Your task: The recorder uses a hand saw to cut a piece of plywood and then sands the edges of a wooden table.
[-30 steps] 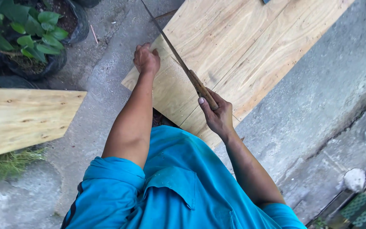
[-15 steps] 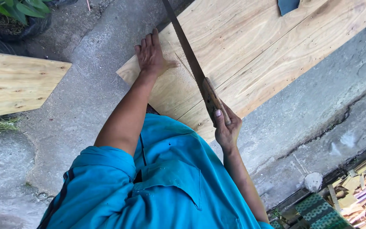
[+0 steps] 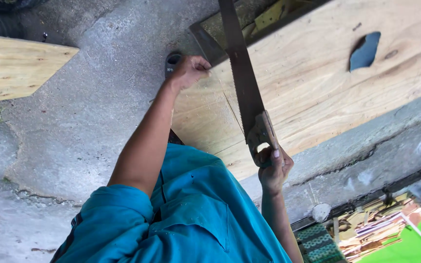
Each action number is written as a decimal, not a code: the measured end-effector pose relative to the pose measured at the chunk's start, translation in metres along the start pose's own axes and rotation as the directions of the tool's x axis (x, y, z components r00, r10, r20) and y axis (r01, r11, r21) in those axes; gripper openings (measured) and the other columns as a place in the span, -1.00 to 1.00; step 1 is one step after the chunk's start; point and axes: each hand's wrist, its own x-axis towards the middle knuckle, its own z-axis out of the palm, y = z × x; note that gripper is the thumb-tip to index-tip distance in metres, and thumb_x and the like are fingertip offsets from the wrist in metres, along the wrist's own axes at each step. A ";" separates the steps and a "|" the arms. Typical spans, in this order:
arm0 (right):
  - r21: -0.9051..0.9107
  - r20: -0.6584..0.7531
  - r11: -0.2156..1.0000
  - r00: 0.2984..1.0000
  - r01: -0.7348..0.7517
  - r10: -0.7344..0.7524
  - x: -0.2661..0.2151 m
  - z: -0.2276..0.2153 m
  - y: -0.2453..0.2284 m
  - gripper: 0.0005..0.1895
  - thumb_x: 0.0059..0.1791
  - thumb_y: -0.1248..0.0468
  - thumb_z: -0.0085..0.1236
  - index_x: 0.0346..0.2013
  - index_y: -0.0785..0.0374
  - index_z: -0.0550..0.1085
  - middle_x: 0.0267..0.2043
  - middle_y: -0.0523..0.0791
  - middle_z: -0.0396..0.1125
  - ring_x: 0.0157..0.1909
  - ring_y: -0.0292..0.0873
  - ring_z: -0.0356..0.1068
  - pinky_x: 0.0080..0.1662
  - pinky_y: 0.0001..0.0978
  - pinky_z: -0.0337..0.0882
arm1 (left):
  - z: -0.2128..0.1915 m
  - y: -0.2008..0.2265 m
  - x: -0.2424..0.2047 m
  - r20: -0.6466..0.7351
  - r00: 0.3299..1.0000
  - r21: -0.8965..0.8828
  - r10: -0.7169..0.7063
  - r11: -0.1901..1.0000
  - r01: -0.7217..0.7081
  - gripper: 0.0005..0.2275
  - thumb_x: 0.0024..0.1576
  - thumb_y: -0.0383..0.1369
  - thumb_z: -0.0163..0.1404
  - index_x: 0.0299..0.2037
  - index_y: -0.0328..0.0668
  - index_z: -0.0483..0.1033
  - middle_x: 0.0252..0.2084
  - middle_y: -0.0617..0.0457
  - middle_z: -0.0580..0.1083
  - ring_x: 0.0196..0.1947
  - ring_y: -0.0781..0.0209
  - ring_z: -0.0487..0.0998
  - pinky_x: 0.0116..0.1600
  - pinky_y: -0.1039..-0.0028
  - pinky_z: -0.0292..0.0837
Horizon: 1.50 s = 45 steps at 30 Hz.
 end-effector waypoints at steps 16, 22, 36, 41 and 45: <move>-0.204 0.156 0.978 0.988 0.036 -0.004 0.032 0.028 -0.018 -0.40 0.15 -0.10 0.07 -0.38 0.46 0.47 -0.49 -0.10 0.31 -0.46 -0.27 0.27 -0.37 -0.45 0.20 | 0.028 0.066 -0.051 -0.221 0.970 0.275 0.099 0.961 -0.036 -0.91 0.02 -0.51 0.18 -0.29 -0.23 0.61 -0.34 0.08 0.63 -0.35 0.35 0.66 -0.16 0.56 0.61; -0.258 0.165 0.964 0.986 0.067 -0.025 0.020 0.046 -0.021 -0.37 0.12 -0.07 0.09 0.06 0.55 0.51 -0.51 -0.15 0.33 -0.47 -0.36 0.28 -0.41 -0.52 0.23 | 0.031 0.074 -0.053 -0.259 0.960 0.229 0.105 0.972 -0.045 -0.96 0.04 -0.48 0.19 -0.33 -0.17 0.63 -0.35 0.09 0.63 -0.37 0.38 0.66 -0.19 0.52 0.61; -0.403 0.317 0.915 0.942 0.034 0.105 0.051 0.037 -0.042 -0.52 0.14 0.19 0.03 0.26 0.47 0.43 -0.40 -0.15 0.40 -0.45 -0.41 0.24 -0.40 -0.57 0.24 | 0.034 0.070 -0.045 -0.402 0.912 0.420 0.079 0.901 0.107 -0.93 0.02 -0.32 0.24 -0.33 -0.01 0.67 -0.31 0.16 0.67 -0.33 0.39 0.69 -0.11 0.52 0.59; -0.411 0.494 0.881 0.869 0.234 0.000 0.070 0.031 -0.060 -0.59 0.18 0.19 -0.01 0.18 0.48 0.43 -0.28 -0.17 0.38 -0.29 -0.41 0.29 -0.27 -0.55 0.30 | 0.044 0.072 -0.044 -0.534 0.816 0.581 0.223 0.797 0.163 -0.78 -0.05 -0.11 0.24 -0.27 0.07 0.74 -0.28 0.12 0.65 -0.29 0.22 0.64 -0.13 0.30 0.51; -0.345 0.553 0.902 0.832 0.260 -0.028 0.073 0.014 -0.027 -0.60 0.20 0.15 -0.01 0.18 0.41 0.46 -0.43 -0.21 0.35 -0.48 -0.41 0.23 -0.43 -0.55 0.23 | 0.052 0.050 -0.042 -0.624 0.780 0.544 -0.047 0.691 0.477 -0.52 0.27 0.10 -0.10 -0.08 -0.16 0.64 -0.23 -0.08 0.62 -0.18 -0.02 0.61 -0.03 0.13 0.53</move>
